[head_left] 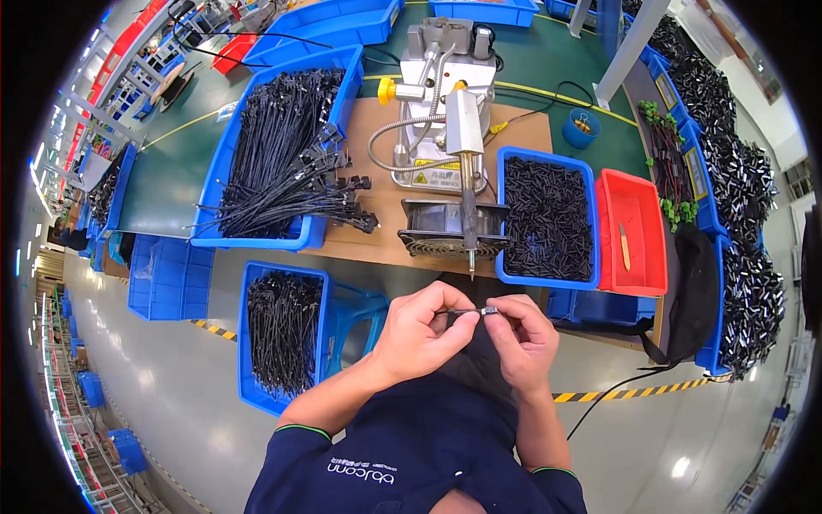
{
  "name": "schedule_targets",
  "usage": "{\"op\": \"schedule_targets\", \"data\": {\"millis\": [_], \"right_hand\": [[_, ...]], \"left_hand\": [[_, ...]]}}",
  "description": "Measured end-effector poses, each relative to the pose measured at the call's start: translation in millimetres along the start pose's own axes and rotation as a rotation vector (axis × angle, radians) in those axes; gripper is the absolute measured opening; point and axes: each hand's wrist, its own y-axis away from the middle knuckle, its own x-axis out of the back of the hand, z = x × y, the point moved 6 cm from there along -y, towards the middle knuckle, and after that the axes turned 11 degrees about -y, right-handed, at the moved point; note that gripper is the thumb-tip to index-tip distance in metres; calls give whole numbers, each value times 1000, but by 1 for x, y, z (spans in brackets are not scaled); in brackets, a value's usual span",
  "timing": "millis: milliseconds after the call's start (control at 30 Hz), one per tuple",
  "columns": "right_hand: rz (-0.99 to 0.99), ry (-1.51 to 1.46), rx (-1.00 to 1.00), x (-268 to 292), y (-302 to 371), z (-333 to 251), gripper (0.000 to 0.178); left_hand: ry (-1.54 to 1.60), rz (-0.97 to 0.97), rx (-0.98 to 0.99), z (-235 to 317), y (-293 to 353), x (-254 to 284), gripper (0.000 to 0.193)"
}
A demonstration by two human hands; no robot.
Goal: The person assembles small electronic components by hand at a production station, using a screwdriver and a precision tool to connect black components and white connector pieces from blue and red bins into assembly station fixtures.
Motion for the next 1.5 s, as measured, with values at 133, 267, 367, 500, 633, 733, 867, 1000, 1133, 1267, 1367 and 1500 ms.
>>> {"op": "schedule_targets", "data": {"millis": [133, 267, 367, 500, 633, 733, 867, 1000, 1133, 1267, 1367, 1500], "right_hand": [[0, 1, 14, 2, -2, 4, 23], [3, -11, 19, 3, -4, 8, 23], [2, -24, 23, 4, -3, 13, 25], [-14, -16, 58, 4, -3, 15, 27], [-45, -4, 48, 3, -5, 21, 32], [42, -102, -81, 5, -2, 21, 29], [96, -95, -129, 14, 3, 7, 22], [-54, 172, -12, 7, 1, -18, 8], [-42, 337, 73, -1, 0, -30, 12], [-129, 476, 421, -16, -9, -46, 20], [-109, 498, 475, -22, -11, -51, 21], [-87, 438, 464, -22, -12, -45, 21]], "left_hand": [[35, -3, 19, -7, -2, -6, 8], [86, -29, 59, -12, -4, -9, 8], [119, -36, 100, -17, -3, -12, 7], [139, -34, 134, -21, -2, -12, 6], [163, -4, 147, -26, -5, -12, 8], [149, -2, 160, -24, -4, -9, 8], [118, 17, 113, -20, -4, -1, 8], [46, 24, 41, -6, -7, 8, 9], [-40, 21, 1, 4, -10, 12, 11], [-78, 29, -7, 5, -10, 13, 12], [-119, 39, -41, 10, -11, 15, 12], [-120, 38, -48, 11, -11, 16, 11]]}}
